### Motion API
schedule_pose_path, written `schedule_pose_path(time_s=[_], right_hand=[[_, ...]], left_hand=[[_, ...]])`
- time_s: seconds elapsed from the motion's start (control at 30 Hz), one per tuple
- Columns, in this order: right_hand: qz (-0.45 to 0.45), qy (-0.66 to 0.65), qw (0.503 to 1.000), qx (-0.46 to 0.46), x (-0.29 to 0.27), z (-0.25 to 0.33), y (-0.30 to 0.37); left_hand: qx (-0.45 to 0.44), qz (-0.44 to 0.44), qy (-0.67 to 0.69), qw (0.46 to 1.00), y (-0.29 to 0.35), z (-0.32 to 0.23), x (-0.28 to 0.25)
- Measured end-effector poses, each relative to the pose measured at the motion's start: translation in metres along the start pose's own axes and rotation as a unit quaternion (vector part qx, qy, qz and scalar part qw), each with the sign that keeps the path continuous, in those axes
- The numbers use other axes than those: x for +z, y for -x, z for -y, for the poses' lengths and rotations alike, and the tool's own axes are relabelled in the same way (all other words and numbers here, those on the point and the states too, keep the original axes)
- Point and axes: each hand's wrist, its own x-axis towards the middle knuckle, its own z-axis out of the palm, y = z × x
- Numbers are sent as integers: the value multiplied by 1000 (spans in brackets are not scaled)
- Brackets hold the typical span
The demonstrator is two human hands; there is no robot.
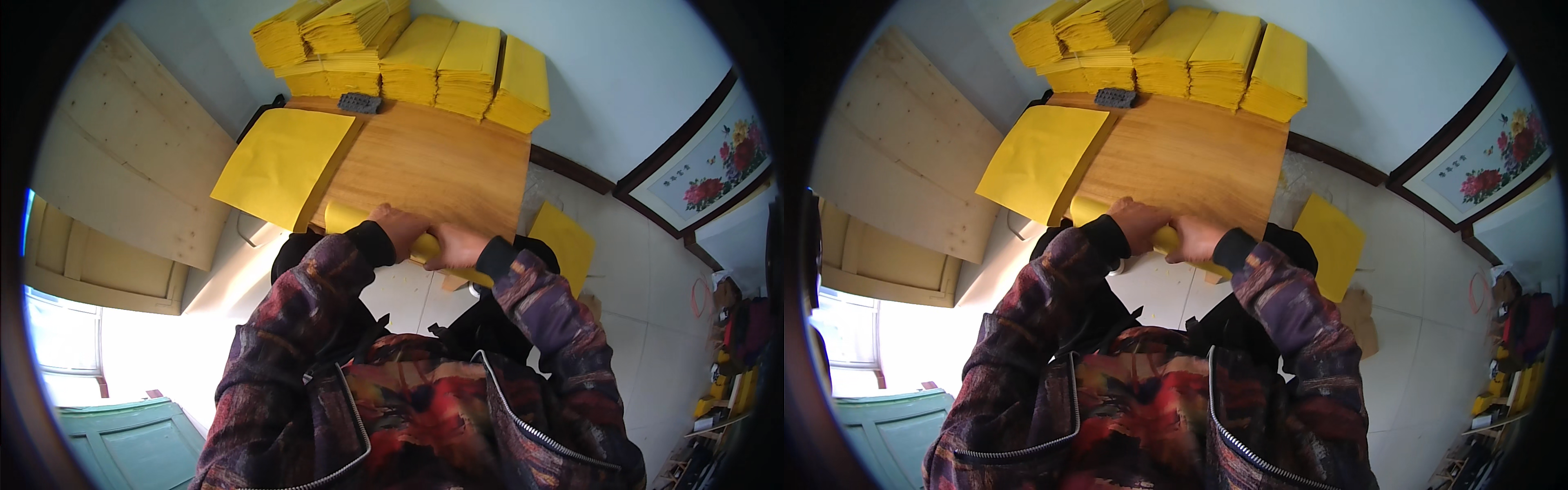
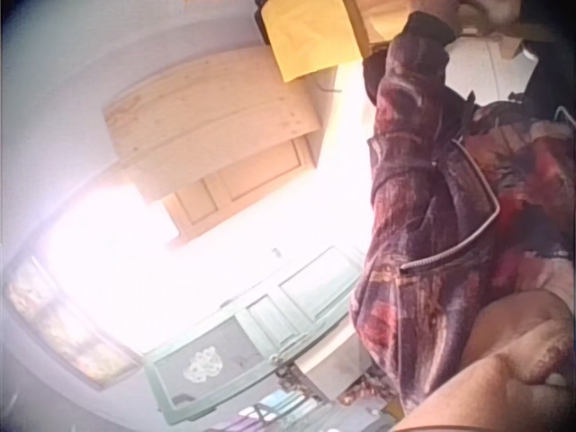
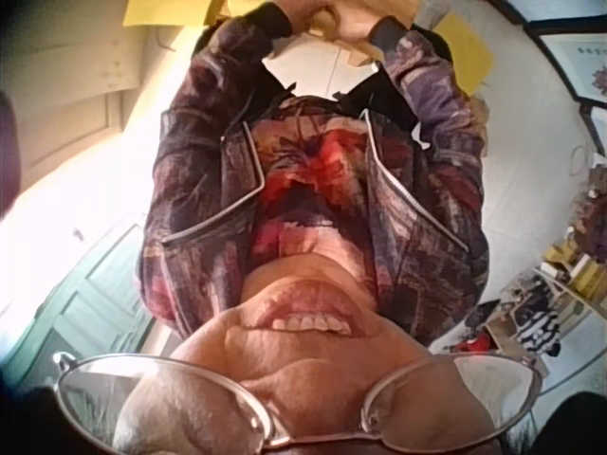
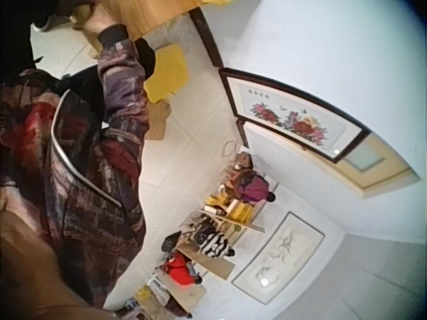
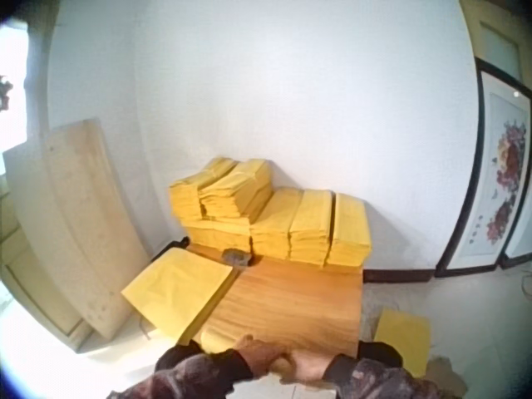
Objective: The person folds yellow paper sheets in half and places them on a stack on a low wooden table. The person repeats this process for multiple sheets, aligning edges and pressing folds before stacking.
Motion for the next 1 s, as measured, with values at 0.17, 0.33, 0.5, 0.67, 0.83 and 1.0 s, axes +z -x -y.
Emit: schedule_pose_path(time_s=[0.17,0.33,0.5,0.67,0.83,1.0], right_hand=[[-11,4,1000,-6,-2,7,5],[-148,81,985,31,0,28,1],[-240,-101,965,-24,-45,32,4],[-286,-273,901,-180,-67,48,5],[-226,-321,893,-217,-66,55,6],[-163,-321,918,-164,-47,23,4]], left_hand=[[-8,19,-47,999,6,-8,-20],[-47,45,-124,990,9,-9,-63],[-3,-487,-72,870,58,-7,-89],[-14,-469,468,749,45,-11,-82],[132,-254,700,654,19,-17,-77],[108,-217,684,688,2,-20,-48]])
